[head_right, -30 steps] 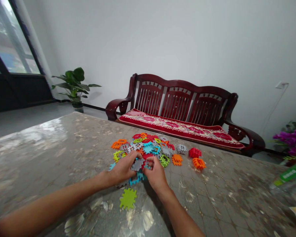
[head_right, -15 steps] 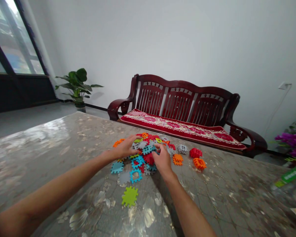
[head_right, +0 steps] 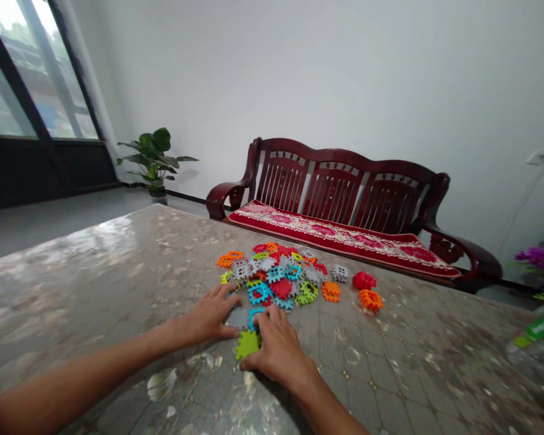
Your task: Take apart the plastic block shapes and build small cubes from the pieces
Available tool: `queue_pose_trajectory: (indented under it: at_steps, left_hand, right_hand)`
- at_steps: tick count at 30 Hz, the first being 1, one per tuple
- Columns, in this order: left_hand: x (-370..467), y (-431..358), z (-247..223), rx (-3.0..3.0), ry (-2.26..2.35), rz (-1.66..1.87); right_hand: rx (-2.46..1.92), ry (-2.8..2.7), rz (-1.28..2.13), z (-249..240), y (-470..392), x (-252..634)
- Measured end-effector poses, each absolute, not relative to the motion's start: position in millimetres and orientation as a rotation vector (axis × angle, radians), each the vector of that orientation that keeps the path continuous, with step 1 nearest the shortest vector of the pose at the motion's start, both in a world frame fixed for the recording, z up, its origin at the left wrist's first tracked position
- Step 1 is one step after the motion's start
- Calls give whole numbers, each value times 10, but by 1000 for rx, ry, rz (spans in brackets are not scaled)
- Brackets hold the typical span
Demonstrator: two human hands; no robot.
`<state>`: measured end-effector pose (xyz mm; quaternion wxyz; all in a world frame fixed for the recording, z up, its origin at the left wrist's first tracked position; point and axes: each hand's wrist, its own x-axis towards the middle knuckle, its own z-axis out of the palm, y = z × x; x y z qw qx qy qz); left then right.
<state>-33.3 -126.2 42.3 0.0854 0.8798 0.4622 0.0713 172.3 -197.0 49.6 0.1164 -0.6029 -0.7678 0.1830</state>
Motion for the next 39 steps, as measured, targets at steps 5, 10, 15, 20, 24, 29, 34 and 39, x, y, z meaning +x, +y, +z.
queue_pose_trajectory:
  at_steps: [5,10,15,20,24,29,34,39]
  left_hand:
    - [-287,-1223,371,2519,1354,304]
    - [-236,-1248,284,2343,1270,543]
    - [-148,-1289,301,2217,1242,617]
    - [-51,-1302,269,2242,1203,654]
    - [36,-1250,220,2287,1148,697]
    - [122,-1122,258,2161,1165,690]
    - [145,-1047,337,1941,1117,574]
    - [167,-928,534,1834,1073,585]
  right_hand:
    - [-1793,-2217,541,475,-1955,1750]
    - [-1778,-2140,512,445,-2005,1749]
    - [-1750,-2027,450,392,-2011,1759]
    - [-1619,-1886,415,272,-1950,1801]
    - [-1608,-1831,460,210,-1889,1833]
    - [-1621,-1758,570,249,-1815,1869]
    - [-1560,-1706,659,288,-1775,1922]
    - [-1458,-1648,724,356,-1669,2023]
